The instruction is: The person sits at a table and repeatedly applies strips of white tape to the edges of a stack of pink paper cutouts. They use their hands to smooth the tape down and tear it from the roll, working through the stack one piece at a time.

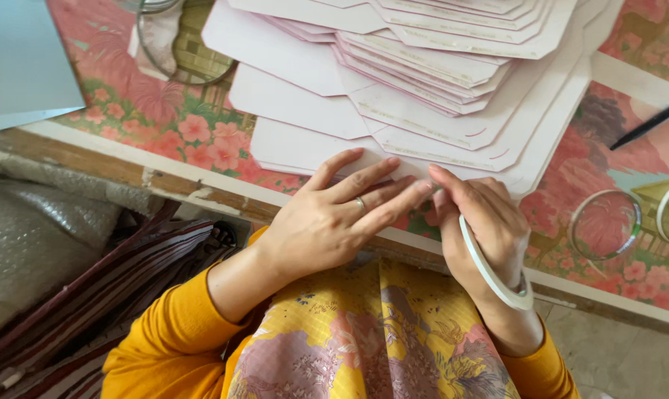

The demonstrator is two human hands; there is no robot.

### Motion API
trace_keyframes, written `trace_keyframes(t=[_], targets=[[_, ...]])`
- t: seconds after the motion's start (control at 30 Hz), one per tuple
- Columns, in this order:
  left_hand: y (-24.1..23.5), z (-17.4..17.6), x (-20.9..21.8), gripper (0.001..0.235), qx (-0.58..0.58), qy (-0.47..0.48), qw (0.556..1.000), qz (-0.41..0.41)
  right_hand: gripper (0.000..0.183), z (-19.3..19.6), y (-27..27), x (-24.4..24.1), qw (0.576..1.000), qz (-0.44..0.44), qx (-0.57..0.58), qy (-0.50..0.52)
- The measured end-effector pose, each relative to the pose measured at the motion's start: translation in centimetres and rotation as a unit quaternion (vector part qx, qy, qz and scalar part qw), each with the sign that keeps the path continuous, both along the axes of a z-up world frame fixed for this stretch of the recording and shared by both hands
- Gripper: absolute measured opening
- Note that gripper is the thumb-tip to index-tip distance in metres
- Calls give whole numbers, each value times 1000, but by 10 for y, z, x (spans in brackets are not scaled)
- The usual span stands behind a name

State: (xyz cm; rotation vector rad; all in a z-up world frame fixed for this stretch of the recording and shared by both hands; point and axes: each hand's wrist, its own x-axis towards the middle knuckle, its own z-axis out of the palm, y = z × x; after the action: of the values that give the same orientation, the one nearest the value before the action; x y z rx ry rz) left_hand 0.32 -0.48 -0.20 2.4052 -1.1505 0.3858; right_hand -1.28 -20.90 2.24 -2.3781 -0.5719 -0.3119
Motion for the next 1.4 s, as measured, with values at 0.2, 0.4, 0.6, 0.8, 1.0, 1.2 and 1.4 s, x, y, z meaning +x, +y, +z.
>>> trace_keyframes(t=[0.2, 0.4, 0.6, 0.8, 1.0, 1.2, 1.4], targets=[[-1, -1, 0, 38, -10, 13, 1000, 7, 9, -10, -62, -24, 986, -145, -57, -53], [-52, 4, 0, 35, -126, 29, 991, -44, 6, -14, -59, -15, 987, -142, -35, -70], [-98, -8, 1, 47, -74, -45, 995, -54, 4, 2, -68, -9, 992, -113, 57, 29], [-29, 12, 35, 31, 11, -99, 993, 70, 7, -26, -67, -9, 970, -174, -18, -169], [-12, 6, 67, 46, 51, -138, 986, 74, 18, 6, -48, 0, 998, -34, -4, -60], [-58, -10, -1, 48, 28, -42, 995, 87, 14, -11, -53, -22, 986, -123, -36, -104], [-52, -20, 2, 46, -35, -6, 998, 49, 12, 0, -16, -26, 994, -10, 79, -71]])
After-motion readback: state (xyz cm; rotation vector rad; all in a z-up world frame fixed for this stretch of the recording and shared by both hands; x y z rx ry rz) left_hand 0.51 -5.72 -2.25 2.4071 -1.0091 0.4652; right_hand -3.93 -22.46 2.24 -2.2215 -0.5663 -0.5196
